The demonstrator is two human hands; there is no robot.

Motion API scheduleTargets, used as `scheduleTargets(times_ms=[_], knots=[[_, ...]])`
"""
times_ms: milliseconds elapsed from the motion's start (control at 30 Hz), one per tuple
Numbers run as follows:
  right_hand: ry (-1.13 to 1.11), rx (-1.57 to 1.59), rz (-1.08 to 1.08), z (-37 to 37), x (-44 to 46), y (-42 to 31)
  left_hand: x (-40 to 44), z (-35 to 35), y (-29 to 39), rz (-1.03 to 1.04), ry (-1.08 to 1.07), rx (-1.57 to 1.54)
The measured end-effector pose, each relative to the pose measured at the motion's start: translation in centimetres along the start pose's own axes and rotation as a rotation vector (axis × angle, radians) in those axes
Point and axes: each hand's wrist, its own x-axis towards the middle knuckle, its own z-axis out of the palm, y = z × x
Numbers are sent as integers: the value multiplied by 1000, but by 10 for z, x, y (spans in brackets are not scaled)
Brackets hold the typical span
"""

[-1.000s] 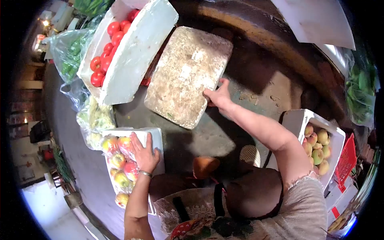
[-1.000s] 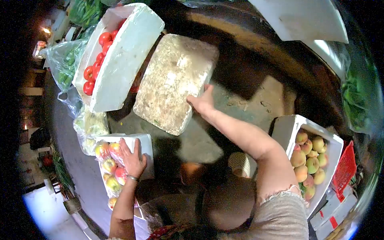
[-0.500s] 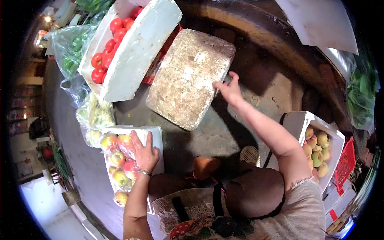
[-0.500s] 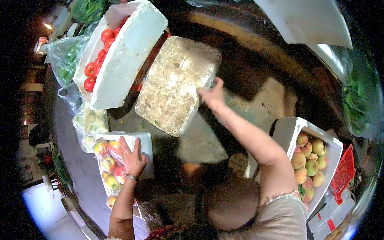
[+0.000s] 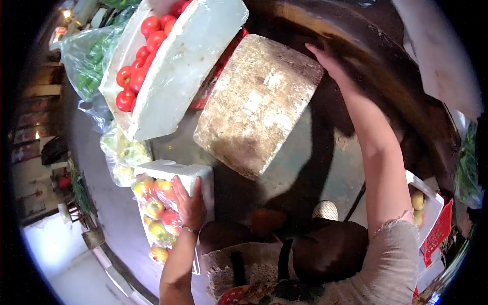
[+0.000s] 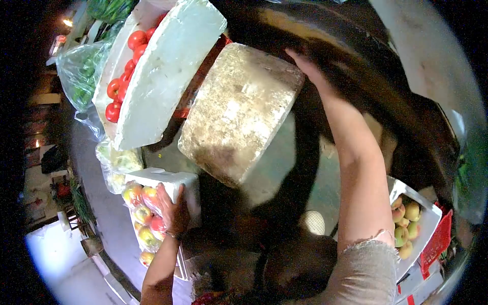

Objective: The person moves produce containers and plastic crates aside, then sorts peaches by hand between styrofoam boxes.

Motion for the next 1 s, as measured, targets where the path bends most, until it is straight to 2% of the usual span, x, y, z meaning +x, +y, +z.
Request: scheduleTargets(times_ms=[33,100,167,200,267,300,367,433,500,533,600,633,700,733,767,800,867,900,967,1000], knots=[[-7,7,4,3,1,-3,1,-2,2,-6,-35,16],[-169,94,68,-1,-1,-19,1,-3,0,-23,-75,9],[-149,-54,32,15,59,50,2,1,-1,-27,-60,14],[-161,-47,34,19,63,49,0,4,-3,-22,-45,13],[-175,-356,11,27,61,46,-3,4,-6,0,-53,105],[-185,-457,5,35,58,50,2,-3,0,-40,-51,15],[-70,-731,-36,42,56,55,2,-3,3,-40,-101,92],[-10,-872,-61,39,55,51,10,-10,12,-84,-58,-14],[-76,-970,-143,35,56,54,16,-17,20,-126,-19,-119],[-101,-1003,-170,36,60,67,16,-16,19,-100,-22,-56],[50,-810,-335,45,60,76,20,-21,24,-82,-33,4],[12,-900,-256,43,53,67,24,-29,28,-84,-17,-45],[-52,-834,-263,31,57,62,25,-29,27,-83,10,-95],[-117,-764,-262,25,58,55,21,-24,22,-49,-45,39],[-157,-580,-181,20,51,51,15,-20,19,-17,-97,172],[-179,-322,-51,9,18,9,15,-24,20,-28,-96,167],[-261,-10,132,-10,-39,-51,19,-32,24,-14,-15,-14],[-303,55,186,-18,-62,-66,16,-27,22,-15,-9,-17],[-383,58,205,-21,-81,-54,18,-31,25,-25,-15,-40],[-361,51,149,-9,-88,-31,19,-30,23,-30,-15,-52]])
